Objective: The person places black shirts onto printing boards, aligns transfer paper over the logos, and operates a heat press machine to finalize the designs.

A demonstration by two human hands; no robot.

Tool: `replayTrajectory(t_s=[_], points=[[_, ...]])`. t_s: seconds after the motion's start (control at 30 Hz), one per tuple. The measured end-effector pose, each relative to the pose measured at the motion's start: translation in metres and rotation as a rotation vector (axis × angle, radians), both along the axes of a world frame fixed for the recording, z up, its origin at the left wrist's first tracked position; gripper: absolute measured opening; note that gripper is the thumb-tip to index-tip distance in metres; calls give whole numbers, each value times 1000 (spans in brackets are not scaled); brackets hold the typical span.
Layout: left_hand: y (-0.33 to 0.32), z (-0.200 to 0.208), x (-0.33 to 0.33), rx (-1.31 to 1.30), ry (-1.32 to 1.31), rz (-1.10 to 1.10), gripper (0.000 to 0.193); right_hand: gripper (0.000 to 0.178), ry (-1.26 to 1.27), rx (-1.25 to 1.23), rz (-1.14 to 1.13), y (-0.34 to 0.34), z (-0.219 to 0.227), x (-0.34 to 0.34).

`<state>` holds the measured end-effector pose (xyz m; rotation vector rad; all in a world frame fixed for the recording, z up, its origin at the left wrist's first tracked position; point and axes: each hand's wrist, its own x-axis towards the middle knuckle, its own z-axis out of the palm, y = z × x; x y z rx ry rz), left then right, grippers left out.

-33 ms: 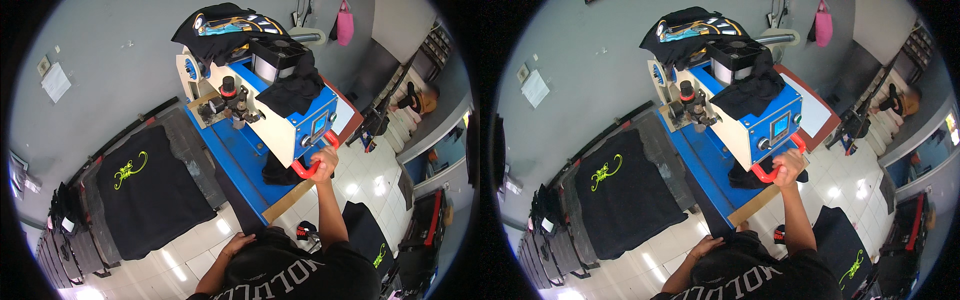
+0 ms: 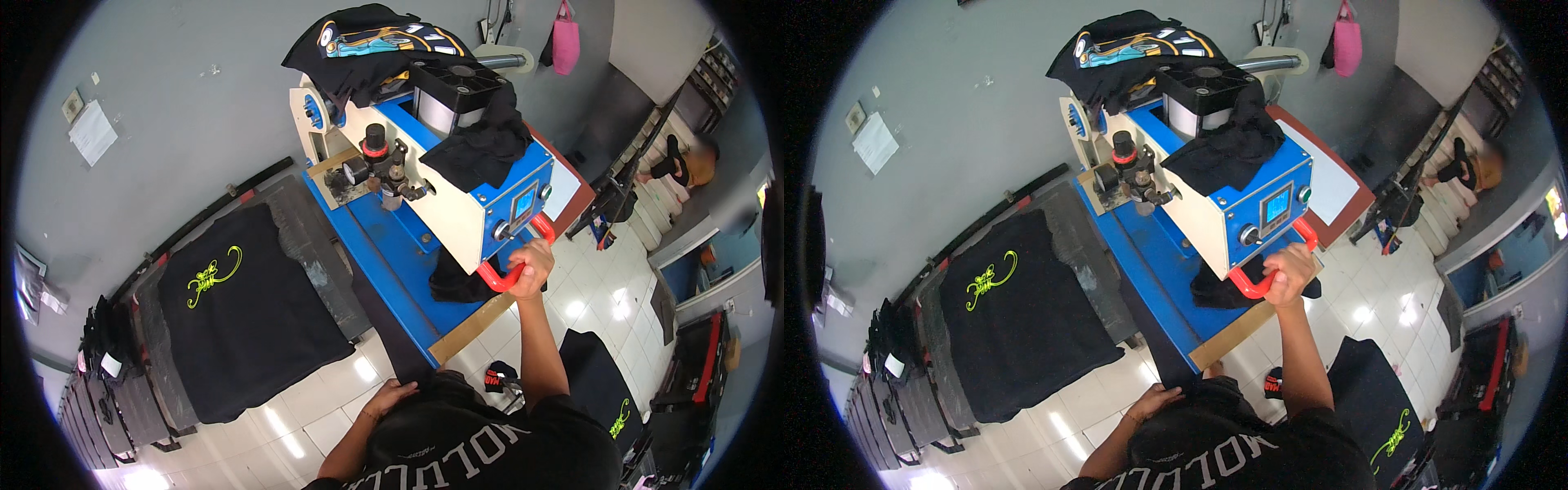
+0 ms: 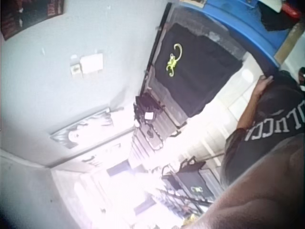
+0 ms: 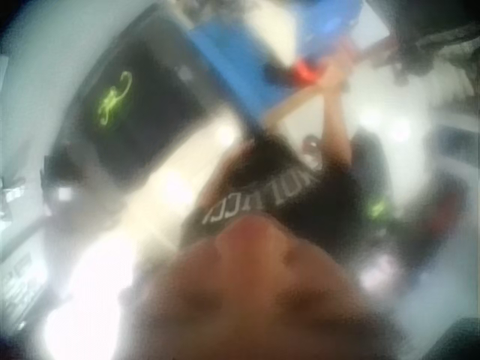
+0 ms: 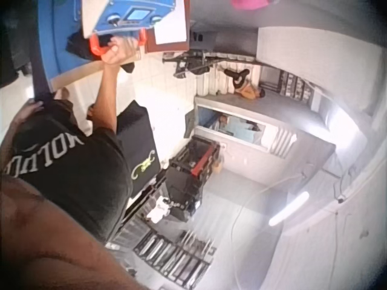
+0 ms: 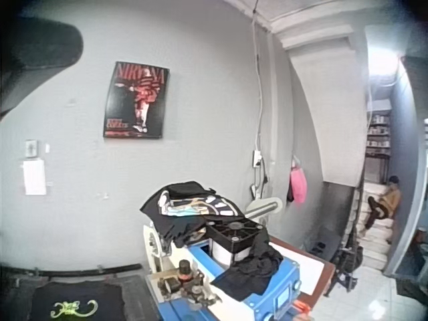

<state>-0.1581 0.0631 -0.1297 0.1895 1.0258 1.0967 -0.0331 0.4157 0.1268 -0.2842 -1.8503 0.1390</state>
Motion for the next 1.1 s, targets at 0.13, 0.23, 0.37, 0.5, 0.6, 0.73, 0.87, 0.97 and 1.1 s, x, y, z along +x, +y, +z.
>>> replayTrajectory(t_s=[0.13,0.23,0.37,0.5,0.6,0.73,0.87,0.97,1.1], points=[[-6,-3,0,-4,180,-57,34,51,-11,10,-11,-1,-4,-2],[-4,24,-7,-3,255,-91,37,54,19,9,-2,2,-6,-2],[-11,38,-13,-7,271,-69,42,53,21,30,-6,6,-10,-3],[-33,33,-22,-34,273,-76,47,52,-1,34,-35,8,-14,-2],[-71,-8,-29,-75,317,-32,49,49,8,-3,-20,0,-12,-10],[-112,19,-39,-64,252,129,48,43,-42,-78,-139,-3,-15,-1],[-156,45,-53,-136,185,181,49,38,-132,-177,-188,-5,-9,4],[-200,32,-59,-95,115,297,49,34,-122,-253,-255,-4,-13,2],[-264,29,-74,-36,173,403,48,39,-312,-309,-403,-18,-4,0]])
